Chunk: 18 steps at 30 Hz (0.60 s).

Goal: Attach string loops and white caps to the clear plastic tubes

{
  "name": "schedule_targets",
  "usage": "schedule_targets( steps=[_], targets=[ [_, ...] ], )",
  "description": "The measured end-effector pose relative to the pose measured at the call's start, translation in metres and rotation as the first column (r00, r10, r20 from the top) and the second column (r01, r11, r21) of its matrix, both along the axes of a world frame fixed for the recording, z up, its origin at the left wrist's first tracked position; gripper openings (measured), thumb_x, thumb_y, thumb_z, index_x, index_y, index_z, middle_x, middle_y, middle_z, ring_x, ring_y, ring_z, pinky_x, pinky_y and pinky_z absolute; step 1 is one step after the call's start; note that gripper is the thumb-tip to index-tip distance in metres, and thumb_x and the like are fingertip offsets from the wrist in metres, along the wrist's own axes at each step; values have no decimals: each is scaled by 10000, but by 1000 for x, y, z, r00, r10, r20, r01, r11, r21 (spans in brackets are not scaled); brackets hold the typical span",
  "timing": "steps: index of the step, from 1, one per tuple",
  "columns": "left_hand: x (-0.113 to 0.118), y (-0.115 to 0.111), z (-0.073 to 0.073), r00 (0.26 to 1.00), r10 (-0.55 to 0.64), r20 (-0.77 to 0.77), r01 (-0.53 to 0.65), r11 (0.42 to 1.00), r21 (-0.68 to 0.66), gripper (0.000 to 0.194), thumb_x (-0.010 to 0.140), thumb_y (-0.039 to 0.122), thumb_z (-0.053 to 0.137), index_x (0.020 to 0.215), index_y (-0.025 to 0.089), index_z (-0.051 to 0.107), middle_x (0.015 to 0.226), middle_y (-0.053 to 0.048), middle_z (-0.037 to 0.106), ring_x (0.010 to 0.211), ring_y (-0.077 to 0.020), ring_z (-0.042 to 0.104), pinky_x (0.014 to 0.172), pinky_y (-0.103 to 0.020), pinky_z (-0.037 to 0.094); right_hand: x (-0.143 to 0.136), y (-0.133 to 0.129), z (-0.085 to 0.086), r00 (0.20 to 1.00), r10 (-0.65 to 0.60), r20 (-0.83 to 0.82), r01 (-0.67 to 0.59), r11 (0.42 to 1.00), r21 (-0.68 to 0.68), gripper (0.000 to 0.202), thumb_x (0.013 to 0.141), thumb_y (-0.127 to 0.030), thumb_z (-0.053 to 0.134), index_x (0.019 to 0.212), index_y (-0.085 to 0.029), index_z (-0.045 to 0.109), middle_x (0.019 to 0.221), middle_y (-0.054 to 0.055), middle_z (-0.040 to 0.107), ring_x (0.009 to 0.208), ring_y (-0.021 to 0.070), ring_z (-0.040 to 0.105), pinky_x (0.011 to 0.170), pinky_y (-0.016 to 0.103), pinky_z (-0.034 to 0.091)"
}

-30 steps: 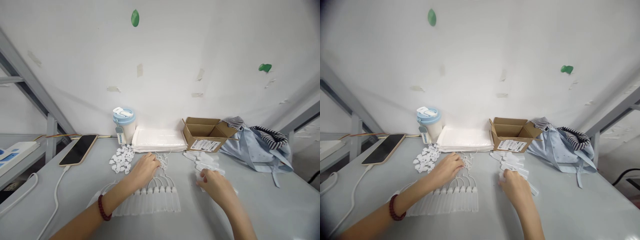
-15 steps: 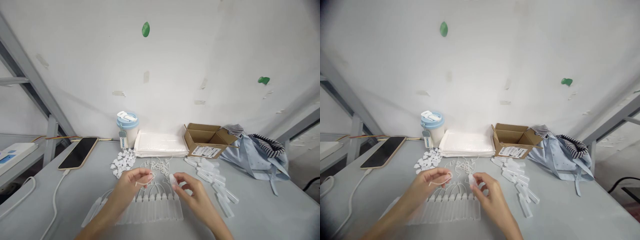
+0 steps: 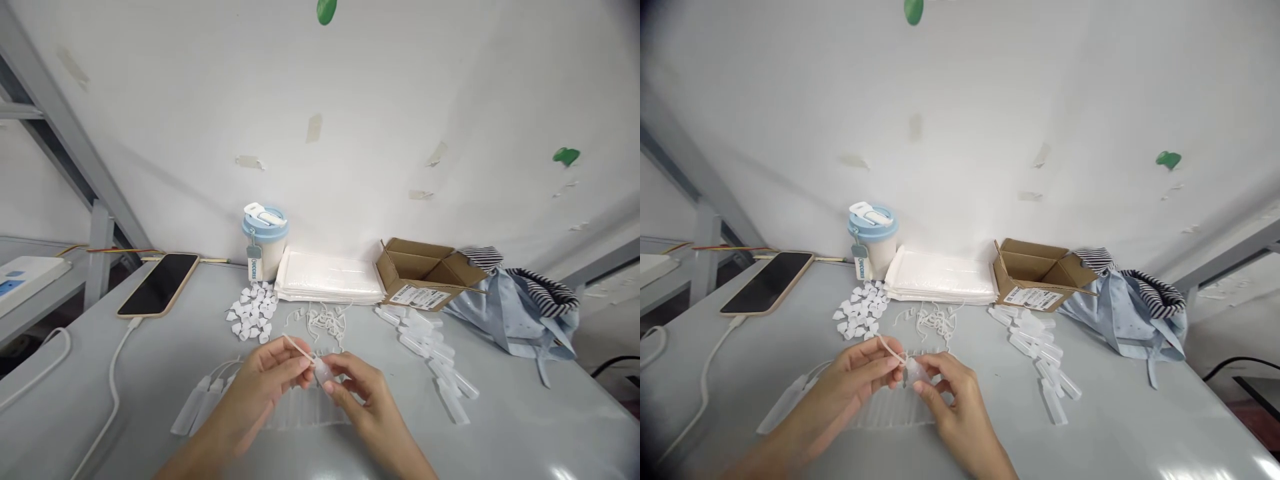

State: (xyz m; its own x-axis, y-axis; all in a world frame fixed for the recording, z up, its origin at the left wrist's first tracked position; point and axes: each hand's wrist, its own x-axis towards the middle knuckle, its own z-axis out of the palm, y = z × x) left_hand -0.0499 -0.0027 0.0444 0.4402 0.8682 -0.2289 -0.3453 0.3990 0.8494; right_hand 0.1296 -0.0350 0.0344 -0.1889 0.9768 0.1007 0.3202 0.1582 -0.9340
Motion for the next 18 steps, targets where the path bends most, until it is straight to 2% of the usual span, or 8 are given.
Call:
schedule_targets(
  steps=[6,11,15,18],
  targets=[
    [2,-2,-5,996,46,-72,-48,998,-36,197,746,349,711,865,196,674,736,13,609,711,-130,564,774,-275,465,-2,-4,-1,1000,16,-5,-16,999,49,194,883,-277,536,1036,-235,646,953,50,663,876,179,612,694,258,490],
    [3,-3,-7,990,22,-138,-23,1000,-6,227,752,390,668,877,201,683,763,-4,640,730,-155,583,802,-312,482,-4,-5,0,999,0,-41,3,998,59,182,877,-264,545,1028,-251,646,934,40,662,882,181,608,692,256,489],
    [5,-5,-3,941,58,-333,-39,997,64,248,737,424,647,852,208,693,875,-28,681,757,-186,607,783,-325,496,-3,-6,-3,999,-6,-48,9,998,58,197,876,-245,549,1051,-261,638,950,35,662,880,176,610,700,258,492],
    [6,-6,-1,887,81,-454,-29,992,121,235,757,421,617,860,232,712,870,-18,696,744,-192,616,759,-313,507,-3,-8,-6,998,-23,-52,26,998,58,215,876,-238,549,1076,-264,625,958,33,662,890,173,609,705,253,496]
  ],
)
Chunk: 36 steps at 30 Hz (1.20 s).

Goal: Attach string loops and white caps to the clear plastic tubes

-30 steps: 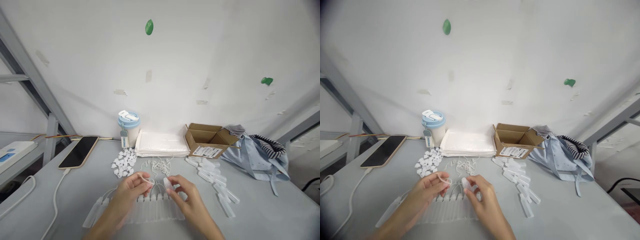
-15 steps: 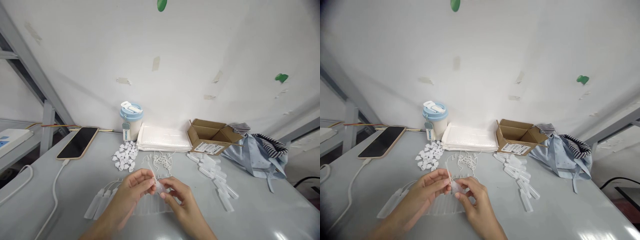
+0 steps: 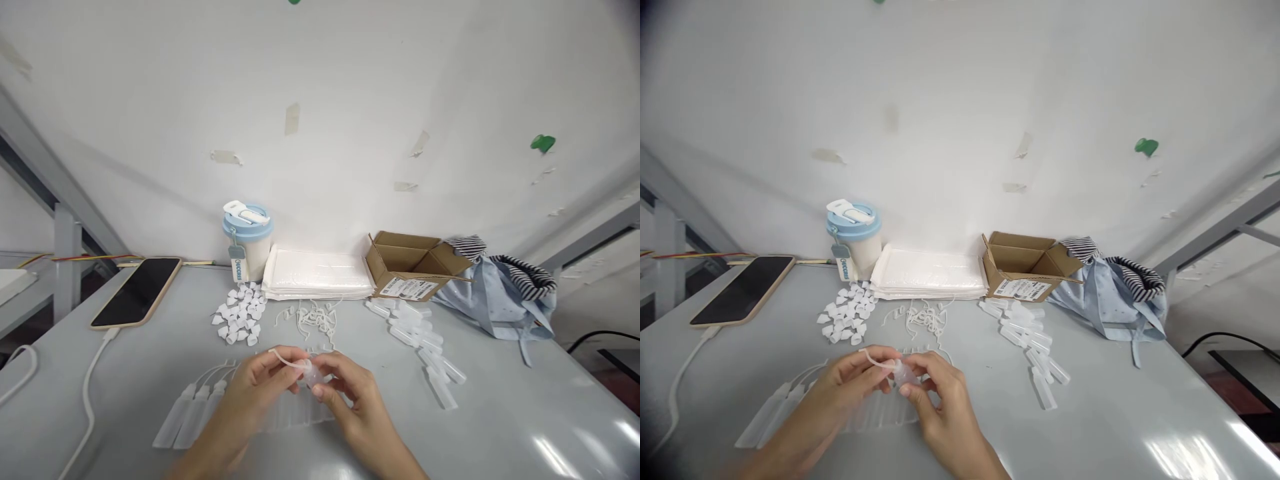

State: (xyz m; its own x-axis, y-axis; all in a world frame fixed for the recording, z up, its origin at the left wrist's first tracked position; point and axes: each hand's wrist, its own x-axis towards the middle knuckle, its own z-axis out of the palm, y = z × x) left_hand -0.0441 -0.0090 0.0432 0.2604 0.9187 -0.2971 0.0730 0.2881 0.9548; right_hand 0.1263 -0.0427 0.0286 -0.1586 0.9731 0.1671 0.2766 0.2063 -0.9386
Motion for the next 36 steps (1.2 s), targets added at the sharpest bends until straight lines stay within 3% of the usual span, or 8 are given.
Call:
schedule_targets(
  steps=[8,15,19,22,25,27,29,36],
  targets=[
    [0,2,-8,994,-71,-85,94,945,312,220,843,377,550,905,247,716,981,-40,693,951,-235,621,825,-300,501,0,-2,-5,1000,-16,-15,17,997,75,394,892,-228,521,1280,-296,524,1033,43,660,916,171,606,713,253,516],
    [3,-1,2,967,-124,-224,206,897,392,289,906,381,450,854,251,702,840,-32,668,844,-217,617,723,-276,508,-2,0,3,997,9,-77,-10,1000,-17,291,892,-289,525,1159,-268,637,910,49,649,811,173,595,628,248,517],
    [3,-4,-4,945,-32,-327,189,867,461,218,891,369,485,908,246,665,945,-45,668,788,-202,628,644,-268,524,-5,1,5,983,-22,-183,7,997,-83,264,864,-318,557,1097,-249,660,875,39,646,738,159,590,618,257,518],
    [2,-5,-15,924,106,-368,171,745,645,186,875,300,519,1025,246,615,1035,-65,653,791,-205,633,684,-299,536,-6,2,5,962,-44,-268,9,992,-128,252,841,-349,588,1043,-219,663,796,25,637,674,144,586,617,265,517],
    [3,-7,-25,915,170,-365,239,502,831,319,860,190,529,1176,229,534,1091,-89,635,991,-246,602,860,-361,507,-6,3,7,932,-59,-358,-7,984,-180,267,814,-389,621,1009,-208,649,787,14,628,636,131,599,610,265,519],
    [5,-9,-30,905,182,-384,290,395,871,450,847,164,550,1282,212,446,1155,-109,609,1100,-268,550,929,-388,478,-4,3,9,910,-75,-408,-15,977,-215,291,783,-414,654,989,-208,638,841,18,627,646,137,628,583,254,512],
    [9,-10,-33,891,196,-410,325,354,877,554,838,180,574,1351,195,367,1206,-132,576,1149,-288,518,941,-402,477,-2,4,12,889,-89,-449,-25,970,-242,313,753,-430,683,965,-206,628,879,21,623,659,151,657,559,246,502],
    [21,-12,-30,874,206,-439,354,346,869,575,866,212,565,1379,230,306,1240,-134,542,1164,-300,510,931,-448,494,4,3,23,868,-144,-475,7,961,-278,371,671,-470,734,853,-183,583,838,13,609,596,170,677,516,242,476]
  ],
)
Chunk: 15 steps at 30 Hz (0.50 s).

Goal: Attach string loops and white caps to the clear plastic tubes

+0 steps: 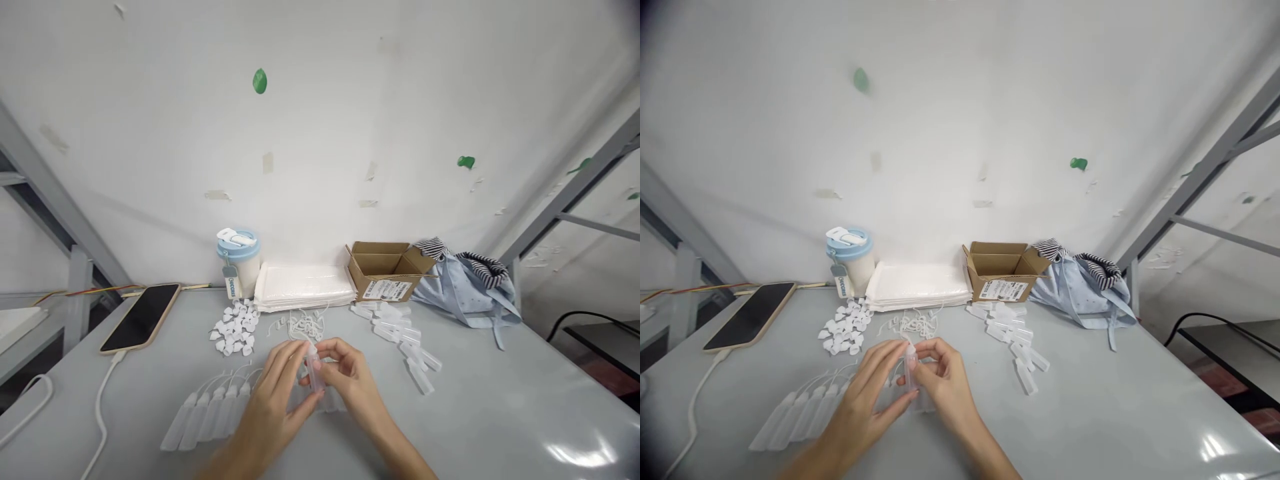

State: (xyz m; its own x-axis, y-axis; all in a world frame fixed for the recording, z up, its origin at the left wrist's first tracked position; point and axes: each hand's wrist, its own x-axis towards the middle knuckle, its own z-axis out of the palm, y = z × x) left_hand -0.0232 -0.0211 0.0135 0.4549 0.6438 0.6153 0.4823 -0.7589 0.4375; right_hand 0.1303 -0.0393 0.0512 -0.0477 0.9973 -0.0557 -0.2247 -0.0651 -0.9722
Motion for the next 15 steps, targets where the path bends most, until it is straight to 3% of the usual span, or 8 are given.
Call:
schedule_targets(
  steps=[5,9,12,15],
  targets=[
    [4,3,7,998,-66,5,66,997,36,557,865,171,566,1367,221,330,1253,-133,540,1185,-296,490,952,-450,477,8,0,7,998,50,33,-50,999,19,327,690,-430,714,838,-182,561,826,16,645,596,163,669,579,274,494],
    [14,6,14,994,-106,20,105,993,51,548,861,185,593,1354,196,353,1238,-134,555,1178,-283,488,967,-444,463,28,4,12,977,78,199,-92,994,65,256,759,-404,651,848,-171,597,698,0,645,638,161,645,610,274,493],
    [28,5,21,988,-153,-25,154,988,6,538,841,205,630,1321,175,389,1230,-133,563,1169,-281,486,964,-447,461,55,10,13,941,-42,336,3,993,116,278,822,-429,565,857,-160,627,772,36,676,707,176,663,645,287,504],
    [46,2,23,960,-226,-167,212,973,-95,500,786,210,694,1236,163,480,1200,-117,589,1144,-288,499,945,-452,468,82,17,10,818,-303,489,232,951,202,330,836,-443,514,922,-142,622,860,92,702,749,211,690,653,312,509]
  ],
)
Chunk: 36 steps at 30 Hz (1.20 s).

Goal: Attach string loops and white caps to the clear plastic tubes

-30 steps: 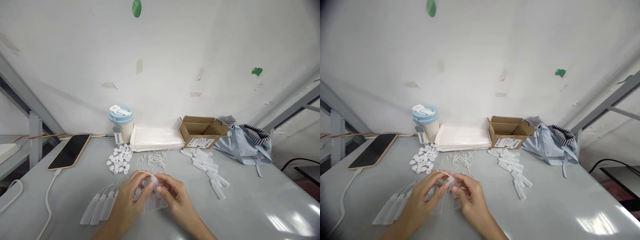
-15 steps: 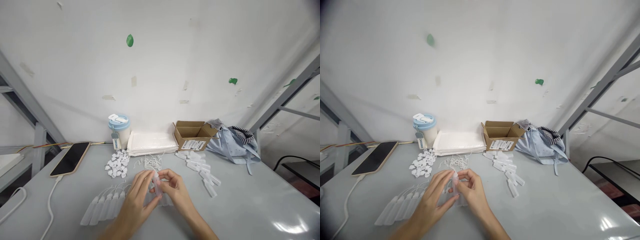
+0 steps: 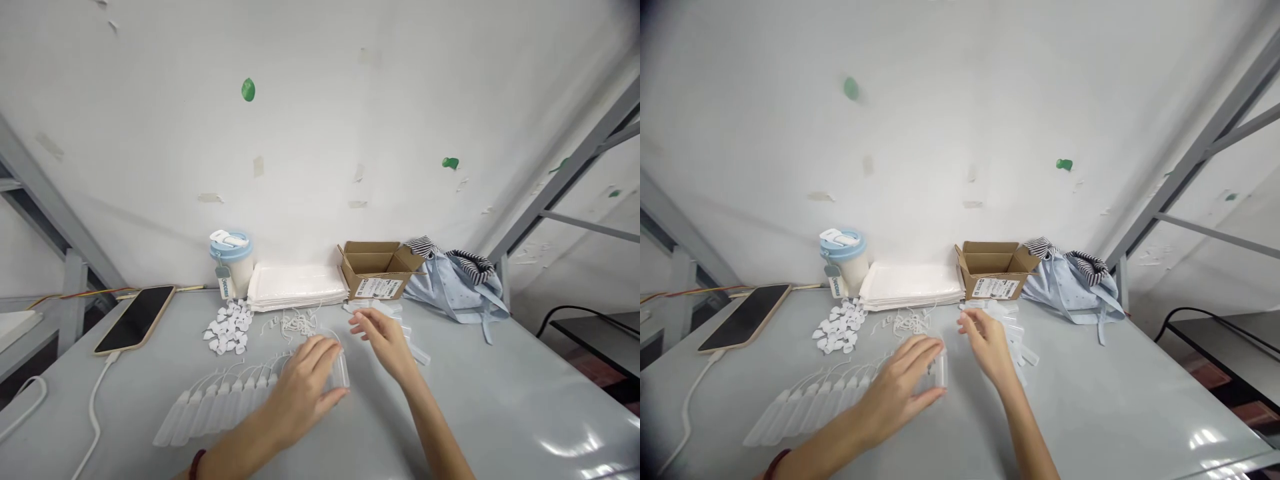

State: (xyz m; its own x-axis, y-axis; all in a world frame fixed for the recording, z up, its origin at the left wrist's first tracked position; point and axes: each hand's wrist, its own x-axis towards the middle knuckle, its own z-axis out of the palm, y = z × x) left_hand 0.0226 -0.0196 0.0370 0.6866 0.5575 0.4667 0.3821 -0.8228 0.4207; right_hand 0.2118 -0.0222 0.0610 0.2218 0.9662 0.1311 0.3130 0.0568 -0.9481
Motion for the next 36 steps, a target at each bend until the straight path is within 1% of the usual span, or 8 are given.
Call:
schedule_targets(
  steps=[6,11,15,19,21,25,28,36],
  targets=[
    [18,-5,-14,976,-6,-216,-9,998,-68,396,749,184,707,1120,138,578,1137,-116,617,1136,-312,495,939,-473,453,15,8,-11,985,-70,156,71,997,-7,317,829,-380,496,958,-123,630,894,124,722,765,234,707,621,308,521],
    [16,-8,-26,963,39,-268,-61,996,-71,374,805,183,625,1169,119,570,1136,-137,603,1180,-324,457,967,-482,430,13,11,-21,932,-127,340,126,992,25,277,851,-330,461,944,-142,643,907,108,715,794,227,679,647,313,507],
    [11,-5,-22,964,57,-261,-82,993,-88,404,820,224,626,1207,139,550,1218,-138,566,1243,-326,399,995,-470,409,22,14,-27,840,-179,512,188,982,34,250,834,-214,443,971,-135,637,978,122,687,884,261,634,748,375,479],
    [-11,22,-8,964,176,-201,-198,975,-97,294,893,255,507,1150,133,582,1166,-124,594,1168,-292,463,971,-454,417,32,16,-30,741,-187,645,220,975,30,298,804,-89,431,1017,-136,635,1074,124,649,1037,283,571,865,385,431],
    [-29,43,-3,937,266,-224,-291,952,-89,265,899,197,441,1086,131,616,1101,-117,616,1087,-270,513,910,-416,452,35,17,-31,701,-174,691,226,974,16,326,795,-43,426,1023,-127,643,1076,126,652,1051,285,568,866,371,431],
    [-62,75,-4,876,398,-271,-424,905,-44,275,844,114,427,979,101,666,939,-137,645,974,-290,557,840,-419,460,36,19,-33,635,-144,759,234,972,-11,348,789,2,432,1036,-97,656,1074,145,662,1041,300,579,840,370,442],
    [-72,86,-9,860,417,-295,-447,894,-39,263,808,74,443,893,107,690,880,-132,647,916,-295,564,799,-417,470,36,20,-35,598,-124,792,237,971,-27,363,784,18,437,1044,-102,662,1083,138,667,1026,301,589,801,364,457],
    [-69,92,-16,866,381,-324,-413,910,-33,354,819,-6,380,937,116,691,897,-122,633,943,-276,556,779,-374,468,36,20,-39,544,-73,836,218,974,-57,354,800,8,447,1063,-94,660,1090,123,676,1032,292,595,814,355,470]
  ],
)
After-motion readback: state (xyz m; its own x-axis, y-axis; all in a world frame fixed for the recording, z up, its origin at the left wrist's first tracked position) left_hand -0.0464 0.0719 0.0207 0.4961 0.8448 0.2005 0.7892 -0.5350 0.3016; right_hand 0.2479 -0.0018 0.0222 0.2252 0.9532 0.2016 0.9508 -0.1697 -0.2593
